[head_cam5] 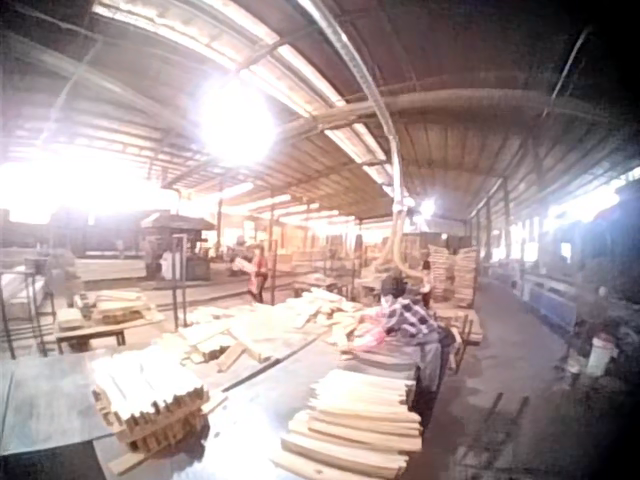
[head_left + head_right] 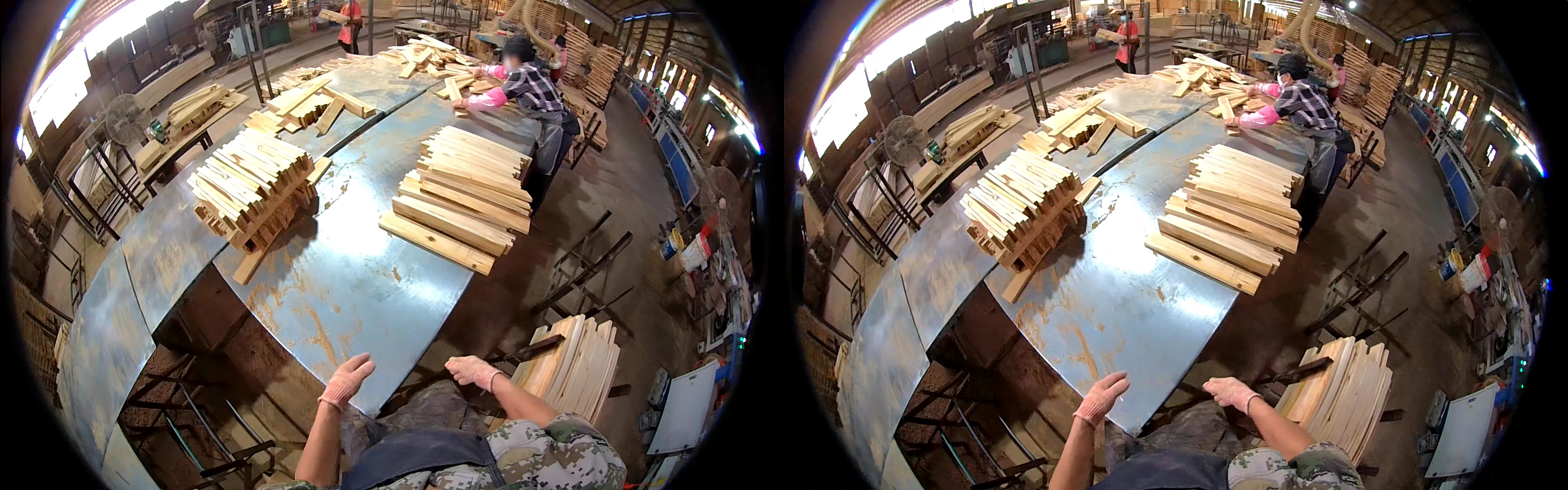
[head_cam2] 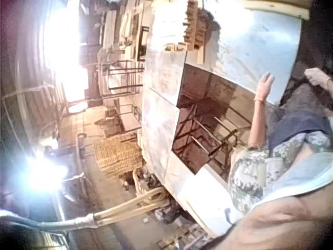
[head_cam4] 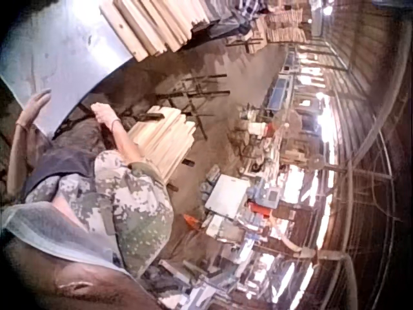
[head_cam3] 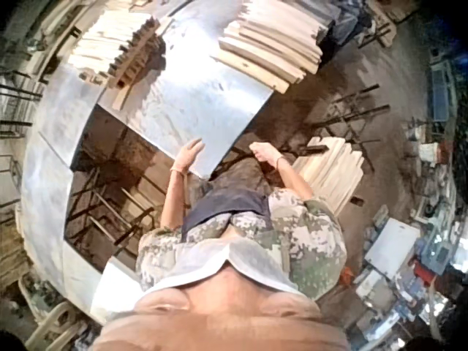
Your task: The person picks up stacks of light-colored wooden planks from a metal workbench and places them onto a conveyor belt. The person repeats this process, moving multiple stacks of planks from the table to the conveyor system in a workshop environment.
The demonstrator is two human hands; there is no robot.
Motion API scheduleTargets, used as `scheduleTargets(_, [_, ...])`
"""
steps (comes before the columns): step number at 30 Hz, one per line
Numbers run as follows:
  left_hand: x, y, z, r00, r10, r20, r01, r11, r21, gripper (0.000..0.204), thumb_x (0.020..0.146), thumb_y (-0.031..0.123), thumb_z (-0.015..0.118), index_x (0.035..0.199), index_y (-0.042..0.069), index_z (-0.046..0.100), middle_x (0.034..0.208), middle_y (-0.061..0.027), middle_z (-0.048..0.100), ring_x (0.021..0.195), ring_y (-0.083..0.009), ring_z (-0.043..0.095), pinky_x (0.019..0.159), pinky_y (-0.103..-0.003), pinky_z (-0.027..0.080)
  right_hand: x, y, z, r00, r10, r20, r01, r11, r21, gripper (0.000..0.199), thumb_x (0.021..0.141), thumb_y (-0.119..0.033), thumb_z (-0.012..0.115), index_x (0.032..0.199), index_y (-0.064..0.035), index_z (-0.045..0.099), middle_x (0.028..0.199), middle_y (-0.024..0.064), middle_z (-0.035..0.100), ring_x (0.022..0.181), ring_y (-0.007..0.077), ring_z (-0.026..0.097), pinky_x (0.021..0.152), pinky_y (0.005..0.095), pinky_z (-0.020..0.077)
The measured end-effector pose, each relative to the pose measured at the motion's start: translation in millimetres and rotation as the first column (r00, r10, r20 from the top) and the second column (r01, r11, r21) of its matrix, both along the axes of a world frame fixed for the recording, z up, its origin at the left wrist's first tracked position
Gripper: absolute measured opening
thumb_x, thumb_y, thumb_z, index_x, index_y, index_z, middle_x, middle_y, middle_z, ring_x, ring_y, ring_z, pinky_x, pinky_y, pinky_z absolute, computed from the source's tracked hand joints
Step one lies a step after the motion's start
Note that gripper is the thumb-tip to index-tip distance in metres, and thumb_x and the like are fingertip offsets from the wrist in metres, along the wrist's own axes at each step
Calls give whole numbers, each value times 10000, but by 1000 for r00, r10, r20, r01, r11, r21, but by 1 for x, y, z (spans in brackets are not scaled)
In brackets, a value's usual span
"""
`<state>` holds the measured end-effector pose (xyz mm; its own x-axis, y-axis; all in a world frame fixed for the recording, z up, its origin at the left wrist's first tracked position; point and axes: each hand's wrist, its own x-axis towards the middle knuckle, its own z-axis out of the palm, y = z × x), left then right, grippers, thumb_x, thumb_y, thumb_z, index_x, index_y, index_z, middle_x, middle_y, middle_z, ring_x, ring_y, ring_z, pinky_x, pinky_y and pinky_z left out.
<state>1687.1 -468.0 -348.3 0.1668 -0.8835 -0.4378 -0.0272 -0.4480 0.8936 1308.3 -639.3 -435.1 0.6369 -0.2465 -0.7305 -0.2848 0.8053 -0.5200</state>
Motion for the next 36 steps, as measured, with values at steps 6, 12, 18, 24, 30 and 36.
scheduleTargets(6, [-41,-177,37,929,-106,-355,76,992,-97,692,1063,397,672,1578,-28,488,1477,-158,637,1395,-273,580,1202,-392,423,7,-156,69,990,-55,-132,-2,918,-396,258,1028,-321,719,844,-179,608,776,-92,465,692,62,419,588,262,356])
scheduleTargets(12, [-128,-389,25,781,-14,-624,4,1000,-17,724,1057,371,682,1602,-28,420,1426,-132,657,1236,-239,631,1101,-369,483,4,-389,94,940,-288,-182,-3,527,-850,714,1010,-380,724,1506,94,526,1342,235,711,1246,291,673,1103,335,483])
scheduleTargets(18, [-214,-585,-30,490,462,-739,-169,882,440,247,1083,391,616,1127,151,584,925,18,555,817,-135,512,787,-307,466,-9,-588,99,760,-441,-477,-431,207,-878,919,909,-499,756,1636,-55,410,1539,271,559,1448,403,514,1215,445,398])
scheduleTargets(24, [-245,-677,-66,497,667,-556,-324,736,594,675,1014,479,688,1543,120,471,1550,-232,523,1243,-374,591,1069,-520,501,-11,-708,76,597,-249,-763,-772,83,-630,1090,865,-641,761,1704,-125,293,1694,226,386,1552,420,368,1273,498,308])
scheduleTargets(30, [-252,-696,-88,384,741,-551,-378,670,639,676,954,472,780,1461,99,535,1480,-198,561,1223,-363,585,1054,-490,514,9,-735,104,454,0,-891,-887,96,-452,1129,814,-701,770,1701,-172,315,1628,215,469,1479,397,459,1251,472,349])
scheduleTargets(36, [-250,-694,-86,229,767,-600,-417,634,651,385,965,274,799,1255,102,612,1055,-47,654,870,-201,629,807,-395,568,13,-739,97,498,170,-850,-864,186,-468,1161,749,-672,831,1675,-146,369,1541,241,552,1447,400,511,1214,470,413])
